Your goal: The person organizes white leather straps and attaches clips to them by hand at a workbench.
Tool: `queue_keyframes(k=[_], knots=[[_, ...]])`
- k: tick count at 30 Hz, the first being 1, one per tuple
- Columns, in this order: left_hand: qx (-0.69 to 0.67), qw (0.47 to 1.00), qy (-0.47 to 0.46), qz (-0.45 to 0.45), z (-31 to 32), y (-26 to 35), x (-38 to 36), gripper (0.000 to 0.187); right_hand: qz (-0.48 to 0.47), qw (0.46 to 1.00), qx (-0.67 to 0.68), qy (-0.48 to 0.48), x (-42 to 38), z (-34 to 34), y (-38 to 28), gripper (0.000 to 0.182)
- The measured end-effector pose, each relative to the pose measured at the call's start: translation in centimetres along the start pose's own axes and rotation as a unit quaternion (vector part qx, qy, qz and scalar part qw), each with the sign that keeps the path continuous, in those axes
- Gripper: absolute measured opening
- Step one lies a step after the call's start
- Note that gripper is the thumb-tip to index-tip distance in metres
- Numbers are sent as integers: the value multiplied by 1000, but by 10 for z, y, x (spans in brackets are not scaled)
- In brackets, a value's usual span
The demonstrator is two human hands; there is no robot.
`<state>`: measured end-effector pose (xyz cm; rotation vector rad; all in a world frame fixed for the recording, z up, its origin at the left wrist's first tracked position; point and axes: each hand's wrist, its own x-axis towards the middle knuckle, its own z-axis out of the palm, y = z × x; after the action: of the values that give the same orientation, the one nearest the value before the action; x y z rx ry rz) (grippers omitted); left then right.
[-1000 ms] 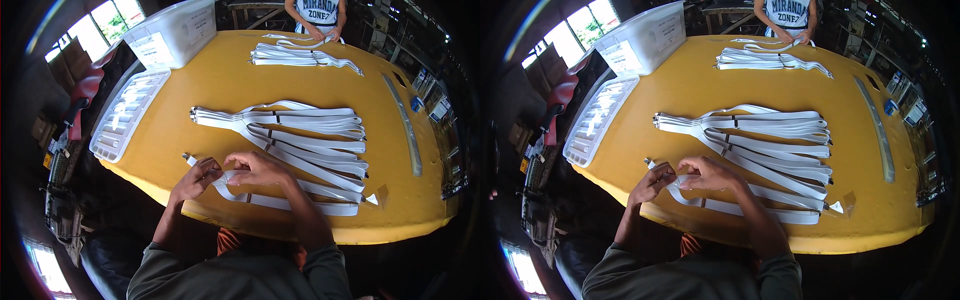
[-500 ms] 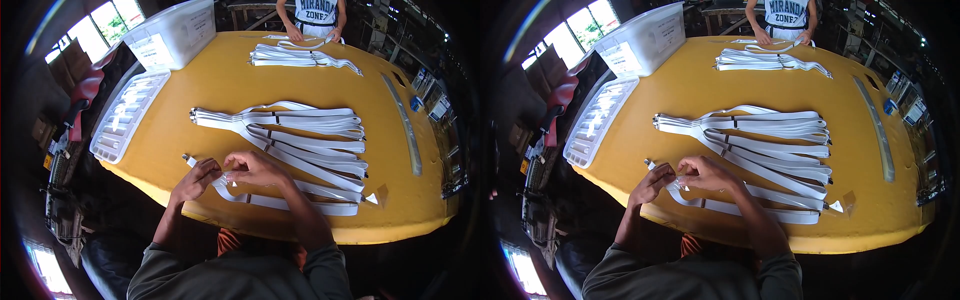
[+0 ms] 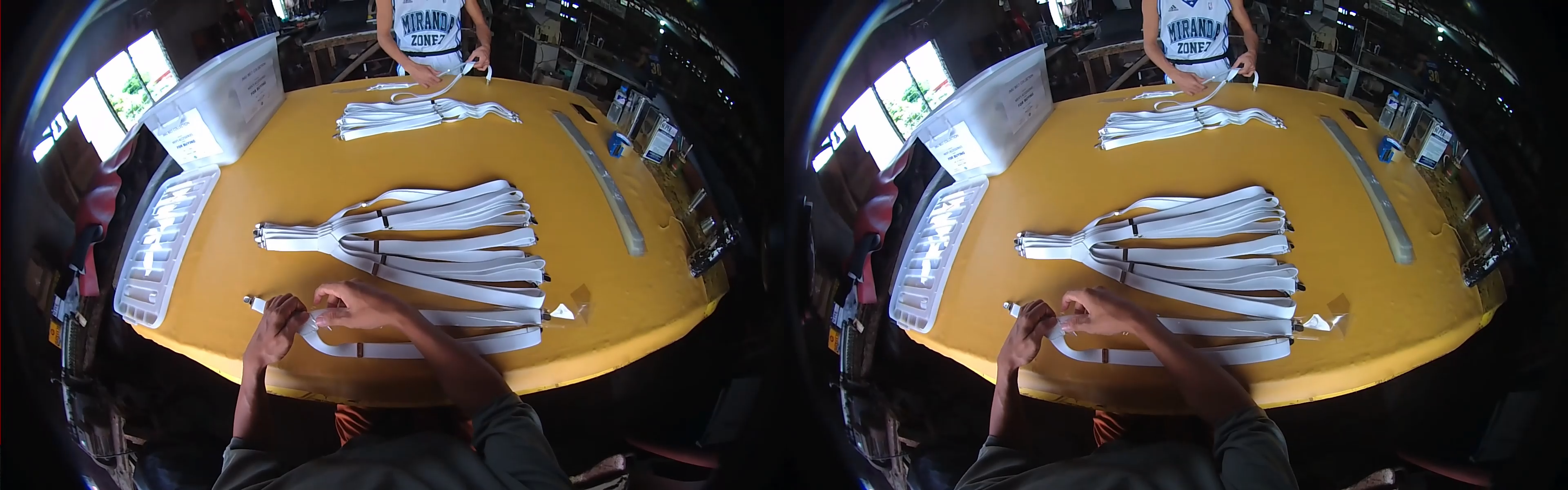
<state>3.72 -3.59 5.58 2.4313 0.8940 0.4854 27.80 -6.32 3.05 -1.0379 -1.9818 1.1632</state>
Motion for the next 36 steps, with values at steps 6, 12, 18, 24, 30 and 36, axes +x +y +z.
queue_keyframes(k=[6, 12, 18, 24, 30, 36], knots=[[31, 999, 32, -8, 15, -14, -2, 19, -18, 996, -80, 46, 0, 7, 10, 47], [-4, 996, 82, 28, 31, -27, -7, 20, -2, 991, -117, 64, -3, 5, 8, 47], [-20, 993, 111, 26, 36, -35, -8, 20, 13, 992, -115, 56, -2, 4, 10, 47], [-32, 993, 117, 10, 36, -37, -8, 20, 1, 991, -120, 58, -1, 7, 15, 45], [-29, 992, 122, 19, 35, -32, -6, 20, -6, 989, -132, 60, -2, 8, 14, 43], [-44, 991, 129, 5, 37, -32, -7, 20, -5, 990, -129, 60, -4, 7, 7, 43]])
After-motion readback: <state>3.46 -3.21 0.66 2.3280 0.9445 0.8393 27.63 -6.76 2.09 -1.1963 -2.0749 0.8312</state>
